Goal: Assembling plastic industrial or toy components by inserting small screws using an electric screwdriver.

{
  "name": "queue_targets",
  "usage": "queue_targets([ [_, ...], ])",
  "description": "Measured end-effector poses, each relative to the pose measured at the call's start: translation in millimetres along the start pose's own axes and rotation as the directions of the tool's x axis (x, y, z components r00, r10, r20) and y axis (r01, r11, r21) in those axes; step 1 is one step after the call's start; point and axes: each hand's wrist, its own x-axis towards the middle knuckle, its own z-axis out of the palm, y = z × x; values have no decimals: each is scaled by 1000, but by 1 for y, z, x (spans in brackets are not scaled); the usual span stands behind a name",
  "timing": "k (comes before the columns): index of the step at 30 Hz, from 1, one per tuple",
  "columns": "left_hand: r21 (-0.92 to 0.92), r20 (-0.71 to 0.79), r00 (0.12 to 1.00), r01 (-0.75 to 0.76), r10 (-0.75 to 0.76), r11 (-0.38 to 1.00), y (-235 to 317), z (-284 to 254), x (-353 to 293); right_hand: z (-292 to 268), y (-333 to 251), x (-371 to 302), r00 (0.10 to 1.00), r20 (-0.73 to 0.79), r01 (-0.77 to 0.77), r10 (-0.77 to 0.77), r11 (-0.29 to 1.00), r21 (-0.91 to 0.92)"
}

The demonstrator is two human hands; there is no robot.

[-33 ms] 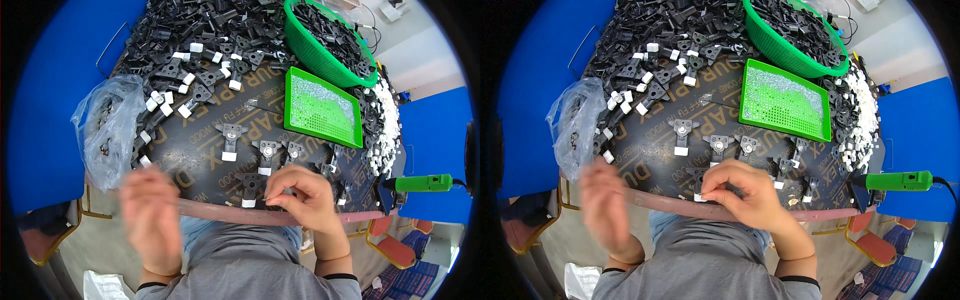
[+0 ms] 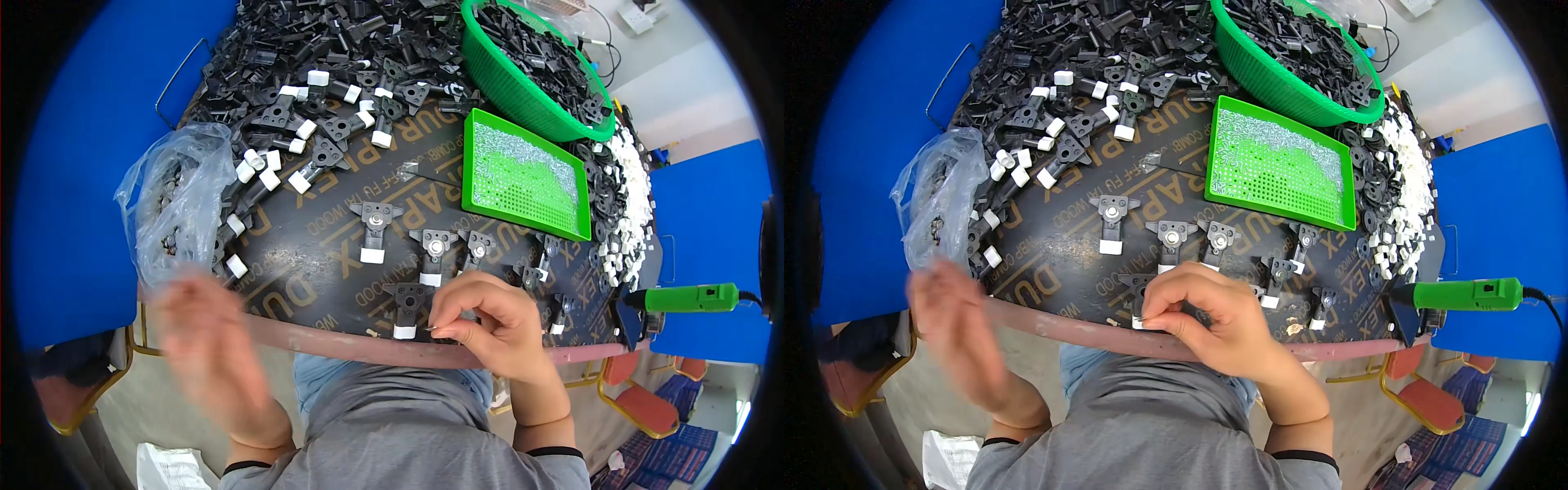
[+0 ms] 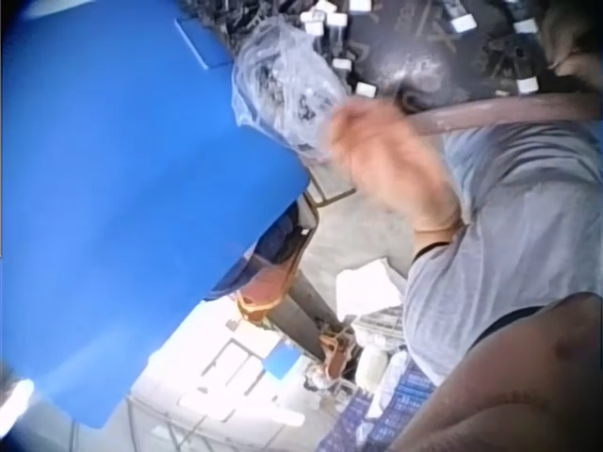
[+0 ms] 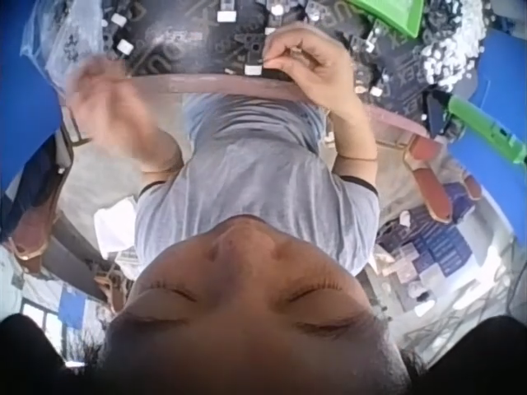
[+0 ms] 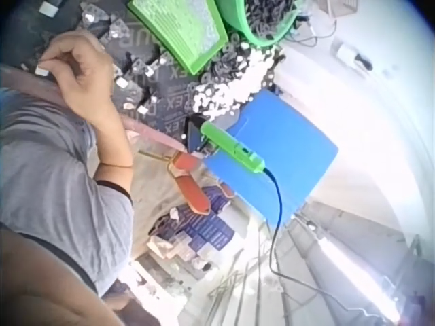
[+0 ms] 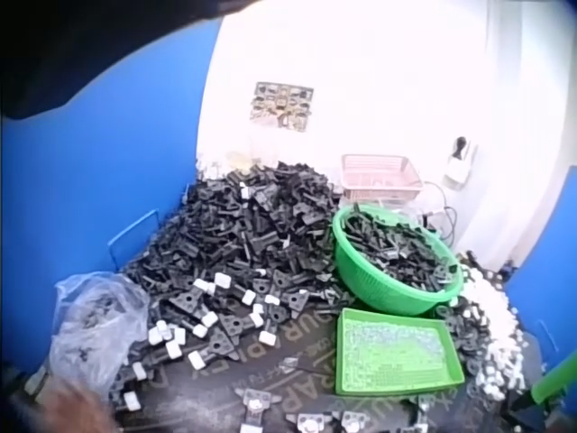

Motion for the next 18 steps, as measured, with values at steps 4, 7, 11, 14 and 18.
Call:
queue_targets([
  [4,606,-146,813,-377,564,700,49,-54,76,6,1,-1,997,14,74,-74,997,-8],
  [7,828,-107,945,-87,309,554,51,-116,116,5,5,0,998,-28,43,-47,988,-150],
  [11,844,101,982,2,-162,536,18,-104,118,9,19,0,999,-41,9,-31,891,-454],
  [14,911,94,990,-41,-110,411,16,-94,107,15,29,2,998,-16,47,-64,858,-511],
  [18,918,6,946,-134,325,373,39,-73,90,22,35,3,992,-34,84,-121,839,-537],
])
